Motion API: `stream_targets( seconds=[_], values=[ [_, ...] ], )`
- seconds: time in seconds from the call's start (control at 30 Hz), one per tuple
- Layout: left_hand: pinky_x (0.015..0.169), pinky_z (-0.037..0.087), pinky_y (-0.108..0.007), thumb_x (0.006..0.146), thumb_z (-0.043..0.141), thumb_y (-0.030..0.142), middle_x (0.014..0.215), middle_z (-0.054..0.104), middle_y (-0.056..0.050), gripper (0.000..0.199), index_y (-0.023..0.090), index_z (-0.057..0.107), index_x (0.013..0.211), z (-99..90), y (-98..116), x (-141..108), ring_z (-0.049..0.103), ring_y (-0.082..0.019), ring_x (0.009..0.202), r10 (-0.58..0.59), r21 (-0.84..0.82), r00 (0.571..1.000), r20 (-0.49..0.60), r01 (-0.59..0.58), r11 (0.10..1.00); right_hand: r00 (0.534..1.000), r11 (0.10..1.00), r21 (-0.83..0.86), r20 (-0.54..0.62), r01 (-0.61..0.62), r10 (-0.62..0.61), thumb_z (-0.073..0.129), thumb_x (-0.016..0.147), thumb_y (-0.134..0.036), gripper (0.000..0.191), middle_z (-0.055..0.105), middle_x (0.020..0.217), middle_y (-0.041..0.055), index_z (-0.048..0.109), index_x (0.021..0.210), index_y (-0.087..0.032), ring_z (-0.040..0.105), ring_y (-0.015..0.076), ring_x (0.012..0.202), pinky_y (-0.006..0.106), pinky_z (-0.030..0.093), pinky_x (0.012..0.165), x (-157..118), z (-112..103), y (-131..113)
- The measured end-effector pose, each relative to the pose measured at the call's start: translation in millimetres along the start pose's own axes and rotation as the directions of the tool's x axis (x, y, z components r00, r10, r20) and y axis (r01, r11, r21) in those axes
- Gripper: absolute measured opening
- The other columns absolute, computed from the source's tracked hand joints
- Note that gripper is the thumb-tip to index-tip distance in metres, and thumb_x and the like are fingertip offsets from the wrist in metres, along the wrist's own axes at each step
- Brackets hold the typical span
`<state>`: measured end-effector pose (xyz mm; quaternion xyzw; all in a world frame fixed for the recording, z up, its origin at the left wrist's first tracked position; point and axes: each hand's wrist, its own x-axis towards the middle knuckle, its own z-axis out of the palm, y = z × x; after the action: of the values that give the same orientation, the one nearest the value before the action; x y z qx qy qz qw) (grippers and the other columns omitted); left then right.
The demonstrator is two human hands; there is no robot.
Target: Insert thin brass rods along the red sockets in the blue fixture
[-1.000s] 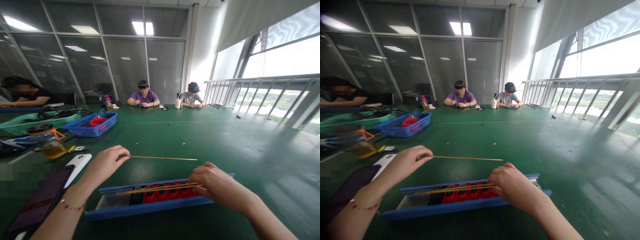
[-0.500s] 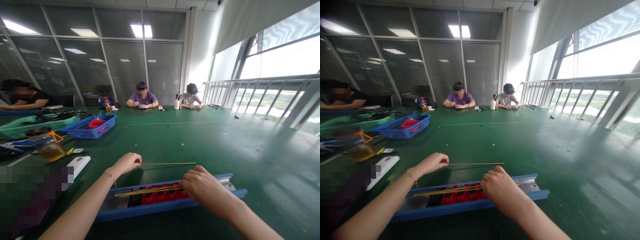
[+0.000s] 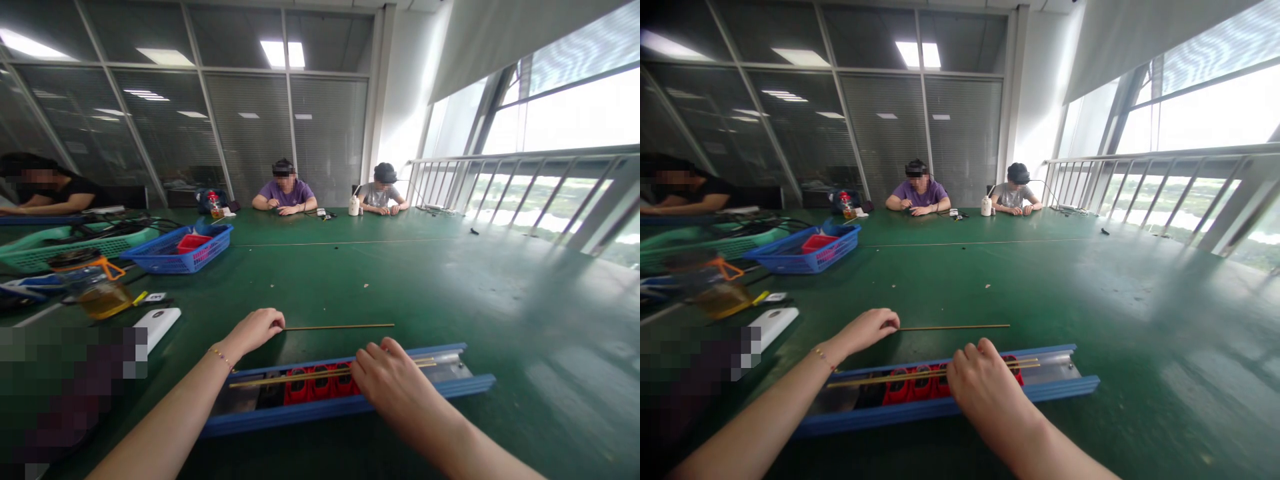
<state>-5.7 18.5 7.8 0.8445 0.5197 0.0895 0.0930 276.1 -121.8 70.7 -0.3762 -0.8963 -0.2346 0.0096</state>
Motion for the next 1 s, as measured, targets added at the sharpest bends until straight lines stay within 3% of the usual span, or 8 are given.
stream_targets(
  seconds=[0.33,0.47,0.7,0.83,1.0],
  values=[
    [0.065,0.038,-0.022,0.077,0.049,0.026,0.081,0.063,-0.001,0.015,0.022,0.063,0.078,2.2,-1.9,-2.3,0.056,-0.014,0.074,0.002,-0.053,1.0,-0.006,-0.002,0.999,0.998,1.0,-0.03,0.056,-0.011,0.013,0.053,0.075,-0.013,0.007,0.056,0.069,0.0033,0.053,0.077,-0.019,0.048,0.02,0.063,0.035,0.029,0.059,0.9,-4.2,-2.4],
    [0.065,0.039,-0.022,0.077,0.048,0.028,0.082,0.063,-0.001,0.016,0.022,0.063,0.079,2.1,-3.0,-1.5,0.057,-0.015,0.074,-0.011,-0.082,1.0,0.0,0.011,0.997,1.0,1.0,-0.016,0.026,-0.009,0.01,0.054,0.074,-0.012,0.009,0.055,0.069,0.0025,0.051,0.077,-0.019,0.047,0.0197,0.063,0.034,0.027,0.059,-2.7,-1.1,-0.1],
    [0.063,0.039,-0.021,0.076,0.049,0.032,0.079,0.064,0.0,0.017,0.021,0.063,0.078,5.4,-10.4,1.8,0.057,-0.014,0.071,-0.009,-0.171,1.0,0.026,0.013,0.985,0.986,0.986,0.061,-0.038,-0.158,0.16,0.052,0.076,-0.009,0.011,0.057,0.071,0.0006,0.051,0.075,-0.021,0.05,0.017,0.067,0.032,0.024,0.063,-5.8,-1.3,33.0],
    [0.064,0.04,-0.021,0.075,0.05,0.034,0.08,0.064,0.0,0.019,0.02,0.063,0.079,6.8,-12.6,2.5,0.058,-0.014,0.073,-0.026,-0.226,0.999,0.043,0.035,0.974,0.98,0.978,0.075,0.059,-0.195,0.191,0.05,0.076,-0.007,0.014,0.061,0.072,0.0012,0.056,0.074,-0.02,0.056,0.0164,0.069,0.03,0.025,0.063,4.2,11.4,61.8],
    [0.063,0.039,-0.021,0.075,0.049,0.035,0.078,0.064,0.0,0.021,0.02,0.063,0.08,4.4,-12.7,0.5,0.057,-0.014,0.071,-0.028,-0.24,0.998,0.063,0.042,0.97,0.979,0.992,0.101,0.199,-0.076,0.055,0.05,0.074,-0.008,0.017,0.066,0.072,0.0045,0.062,0.073,-0.019,0.061,0.0184,0.072,0.03,0.03,0.064,32.2,43.0,75.4]
  ],
)
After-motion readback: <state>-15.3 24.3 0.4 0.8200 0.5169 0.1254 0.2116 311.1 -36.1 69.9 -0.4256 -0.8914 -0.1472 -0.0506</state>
